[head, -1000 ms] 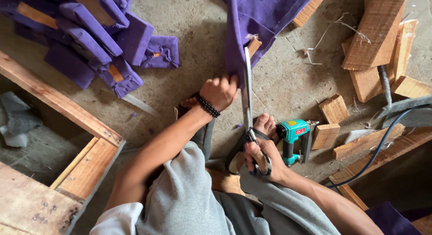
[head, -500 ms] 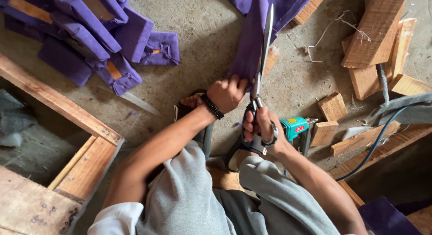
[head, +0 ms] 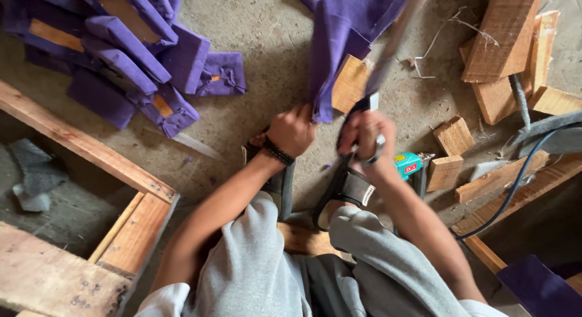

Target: The person cuts purple fabric with shears, wraps it around small wooden blocks, and secures it using a pneumatic staple gun. The person repeats this process for multiple blocks, placing finished pieces aside.

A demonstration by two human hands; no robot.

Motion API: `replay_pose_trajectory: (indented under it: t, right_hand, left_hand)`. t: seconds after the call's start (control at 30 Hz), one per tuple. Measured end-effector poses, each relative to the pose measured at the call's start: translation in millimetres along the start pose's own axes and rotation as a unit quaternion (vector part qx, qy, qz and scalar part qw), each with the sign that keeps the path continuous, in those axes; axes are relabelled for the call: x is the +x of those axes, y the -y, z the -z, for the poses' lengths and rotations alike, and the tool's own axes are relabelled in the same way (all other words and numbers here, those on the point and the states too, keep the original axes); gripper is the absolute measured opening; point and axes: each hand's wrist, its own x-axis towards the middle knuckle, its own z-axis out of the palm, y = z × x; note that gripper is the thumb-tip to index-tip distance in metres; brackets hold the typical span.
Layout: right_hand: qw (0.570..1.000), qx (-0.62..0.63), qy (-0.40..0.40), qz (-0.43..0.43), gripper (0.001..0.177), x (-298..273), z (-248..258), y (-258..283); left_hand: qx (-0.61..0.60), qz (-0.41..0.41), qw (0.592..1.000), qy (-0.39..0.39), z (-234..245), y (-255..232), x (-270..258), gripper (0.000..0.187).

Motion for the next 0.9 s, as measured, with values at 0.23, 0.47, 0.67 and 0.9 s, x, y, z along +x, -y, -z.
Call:
replay_pose_trajectory:
  t: [0.23, 0.47, 0.67, 0.9]
  right_hand:
    - [0.997, -0.042, 0.040, 0.043, 0.054, 11, 43, 20]
    - [0.875, -0.428, -0.145, 0.175, 0.037, 32, 63, -47]
    - [0.819, -0.529, -0.188, 0.119, 0.040, 56, 89, -43]
    - [0.767, -0.558, 0.058, 0.313, 0.100, 47, 30, -1]
  left_hand:
    - [-0.034, 0.244, 0.969, -0.014, 10, 7, 12, 0.046]
    - [-0.234, 0.343, 0.865, -0.281, 6, 61, -15, 0.044]
    - [-0.292, 0.460, 0.745, -0.384, -2, 104, -27, 0.046]
    - [-0.468, 0.516, 0.598, -0.397, 9, 96, -19, 0.046]
